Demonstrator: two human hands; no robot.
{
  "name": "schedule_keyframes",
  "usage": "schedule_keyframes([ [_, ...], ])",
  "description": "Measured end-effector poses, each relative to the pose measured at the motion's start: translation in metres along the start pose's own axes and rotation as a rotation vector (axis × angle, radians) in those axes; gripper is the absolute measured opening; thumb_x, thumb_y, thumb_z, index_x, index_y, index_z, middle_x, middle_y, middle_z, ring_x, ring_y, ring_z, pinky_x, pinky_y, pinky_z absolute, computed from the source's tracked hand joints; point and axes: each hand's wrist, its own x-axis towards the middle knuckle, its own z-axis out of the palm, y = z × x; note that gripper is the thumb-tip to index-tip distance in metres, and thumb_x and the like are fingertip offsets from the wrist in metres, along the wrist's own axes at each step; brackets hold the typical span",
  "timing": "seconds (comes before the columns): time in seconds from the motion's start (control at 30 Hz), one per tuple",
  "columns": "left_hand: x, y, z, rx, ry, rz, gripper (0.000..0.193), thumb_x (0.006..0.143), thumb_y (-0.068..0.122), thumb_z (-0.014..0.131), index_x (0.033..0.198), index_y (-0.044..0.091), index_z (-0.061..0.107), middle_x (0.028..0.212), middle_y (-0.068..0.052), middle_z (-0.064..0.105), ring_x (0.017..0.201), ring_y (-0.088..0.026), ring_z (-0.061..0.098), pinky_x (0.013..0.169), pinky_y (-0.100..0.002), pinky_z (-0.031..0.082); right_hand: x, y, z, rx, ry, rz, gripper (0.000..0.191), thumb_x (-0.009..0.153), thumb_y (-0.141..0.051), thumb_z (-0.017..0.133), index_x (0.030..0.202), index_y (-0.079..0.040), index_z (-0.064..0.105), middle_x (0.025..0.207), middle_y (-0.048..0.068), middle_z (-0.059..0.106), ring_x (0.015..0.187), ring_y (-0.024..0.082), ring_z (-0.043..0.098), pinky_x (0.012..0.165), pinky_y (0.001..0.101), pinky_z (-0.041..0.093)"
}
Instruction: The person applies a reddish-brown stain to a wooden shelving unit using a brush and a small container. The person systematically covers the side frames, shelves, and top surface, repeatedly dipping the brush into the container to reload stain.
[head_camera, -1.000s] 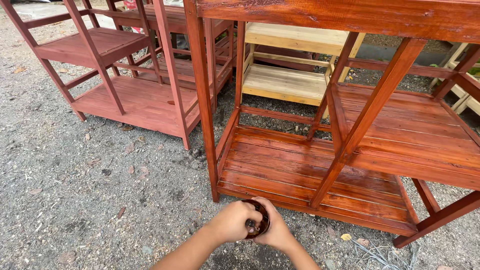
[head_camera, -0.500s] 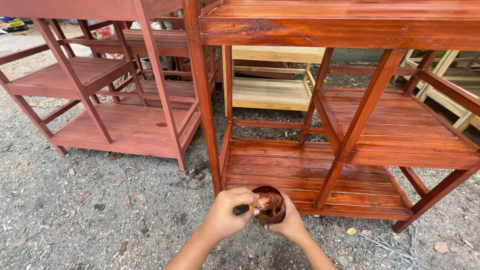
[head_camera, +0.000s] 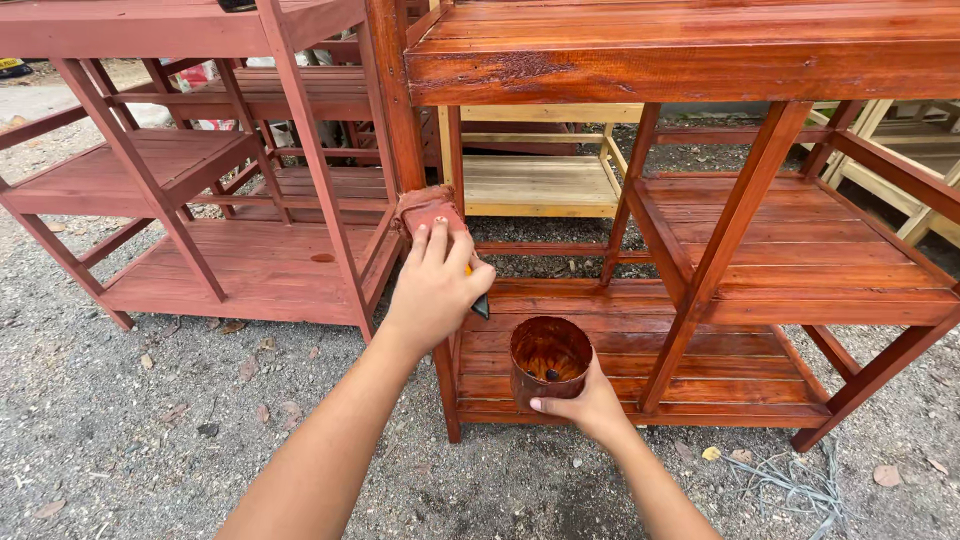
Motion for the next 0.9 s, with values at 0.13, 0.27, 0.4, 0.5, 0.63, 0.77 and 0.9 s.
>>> schedule_keyframes([
  [0.13, 0.030, 0.023, 0.026, 0.108, -0.105, 0.044, 0.013, 0.083, 0.020, 0.065, 0.082, 0.007, 0.066, 0.104, -0.023, 0.061, 0.114, -0.051, 0.062, 0.103, -0.062, 0.046, 0.015, -0.002, -0.015, 0.014, -0.020, -0.015, 0.104, 0.057, -0.018, 0.095, 0.143, -0.006, 0.039, 0.136, 0.011, 0.061, 0.126, 0.023, 0.061, 0.107, 0.0410, 0.050],
  [0.27, 0.063, 0.015, 0.045, 0.217, -0.141, 0.075, 0.019, 0.085, 0.023, 0.065, 0.084, 0.005, 0.070, 0.101, -0.026, 0.060, 0.109, -0.056, 0.061, 0.104, -0.066, 0.044, 0.023, -0.001, -0.028, -0.023, -0.032, -0.029, 0.103, 0.059, -0.020, 0.096, 0.143, -0.005, 0.039, 0.137, 0.011, 0.061, 0.128, 0.023, 0.061, 0.109, 0.0405, 0.049],
  [0.4, 0.087, -0.016, 0.058, 0.293, -0.166, -0.015, 0.019, 0.087, 0.023, 0.065, 0.087, 0.005, 0.072, 0.101, -0.025, 0.059, 0.109, -0.059, 0.061, 0.103, -0.069, 0.044, 0.027, -0.010, -0.038, 0.024, -0.084, -0.046, 0.105, 0.058, -0.019, 0.095, 0.144, -0.006, 0.037, 0.138, 0.011, 0.060, 0.128, 0.025, 0.059, 0.107, 0.0416, 0.051],
  [0.5, 0.090, -0.023, 0.072, 0.434, -0.172, 0.057, 0.021, 0.086, 0.020, 0.064, 0.093, 0.002, 0.073, 0.100, -0.025, 0.058, 0.106, -0.060, 0.062, 0.100, -0.069, 0.045, 0.031, -0.021, -0.044, -0.069, -0.076, -0.010, 0.106, 0.058, -0.019, 0.095, 0.146, -0.008, 0.036, 0.139, 0.011, 0.059, 0.131, 0.025, 0.058, 0.109, 0.0411, 0.048],
  [0.63, 0.074, -0.010, 0.099, 0.459, -0.227, -0.066, 0.020, 0.086, 0.017, 0.063, 0.092, 0.000, 0.072, 0.096, -0.026, 0.056, 0.104, -0.064, 0.063, 0.096, -0.073, 0.045, 0.031, -0.026, -0.047, -0.017, -0.061, -0.043, 0.105, 0.057, -0.018, 0.095, 0.145, -0.007, 0.038, 0.138, 0.012, 0.060, 0.130, 0.026, 0.058, 0.109, 0.0418, 0.049],
  [0.77, 0.029, 0.021, 0.127, 0.439, -0.237, -0.150, 0.020, 0.086, 0.016, 0.062, 0.091, -0.002, 0.069, 0.099, -0.029, 0.055, 0.106, -0.066, 0.062, 0.096, -0.075, 0.044, 0.023, -0.016, -0.058, -0.016, -0.049, -0.005, 0.105, 0.057, -0.017, 0.095, 0.144, -0.006, 0.038, 0.138, 0.012, 0.060, 0.129, 0.026, 0.059, 0.108, 0.0419, 0.049],
  [0.9, -0.036, 0.060, 0.145, 0.337, -0.412, -0.201, 0.022, 0.088, 0.016, 0.061, 0.096, -0.002, 0.068, 0.105, -0.029, 0.055, 0.111, -0.065, 0.059, 0.099, -0.075, 0.044, 0.013, 0.000, -0.074, 0.017, -0.041, 0.017, 0.103, 0.058, -0.015, 0.094, 0.144, -0.006, 0.039, 0.136, 0.011, 0.061, 0.128, 0.026, 0.060, 0.107, 0.0419, 0.050],
])
